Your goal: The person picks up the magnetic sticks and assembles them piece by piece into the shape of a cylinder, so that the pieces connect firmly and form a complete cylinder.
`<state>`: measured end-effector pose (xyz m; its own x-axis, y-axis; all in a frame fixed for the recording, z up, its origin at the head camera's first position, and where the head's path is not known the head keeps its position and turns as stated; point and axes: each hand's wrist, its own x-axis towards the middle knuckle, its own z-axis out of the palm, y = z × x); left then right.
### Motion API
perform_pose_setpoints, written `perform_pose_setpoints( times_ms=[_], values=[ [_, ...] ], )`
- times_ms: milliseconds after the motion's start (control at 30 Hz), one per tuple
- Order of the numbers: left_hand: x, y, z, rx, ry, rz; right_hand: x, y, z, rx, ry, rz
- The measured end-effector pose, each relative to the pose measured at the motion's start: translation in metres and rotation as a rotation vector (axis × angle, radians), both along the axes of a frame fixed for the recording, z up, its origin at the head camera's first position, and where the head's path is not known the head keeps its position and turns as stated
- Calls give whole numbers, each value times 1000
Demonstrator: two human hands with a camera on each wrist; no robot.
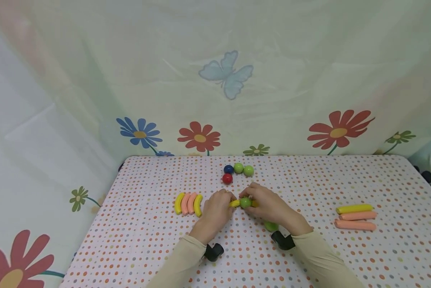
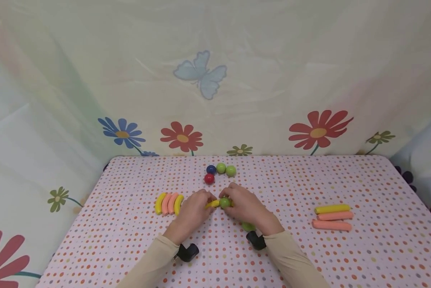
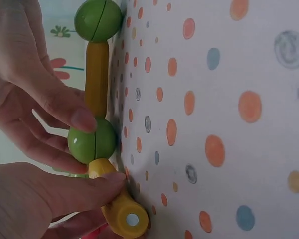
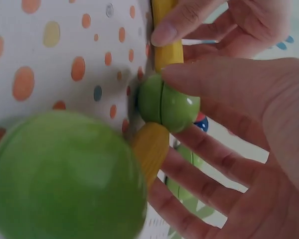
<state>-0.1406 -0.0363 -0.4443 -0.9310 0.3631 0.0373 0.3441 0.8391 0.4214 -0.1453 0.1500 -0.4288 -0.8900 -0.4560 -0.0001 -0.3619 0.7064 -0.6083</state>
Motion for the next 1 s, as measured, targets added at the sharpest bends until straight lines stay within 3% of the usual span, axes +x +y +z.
perform_pose_setpoints(
  times_ms=[233,633,1000],
  values=[
    [0,-1,-2,-9,-2,-3,1,-6,-3,52,27,-4],
    [0,-5,-1,50,-31,-10,1,-4,-5,79,58,-10],
    [-9,-18,6,107,-11,51,4,12,-7,101,28,-102]
  ],
)
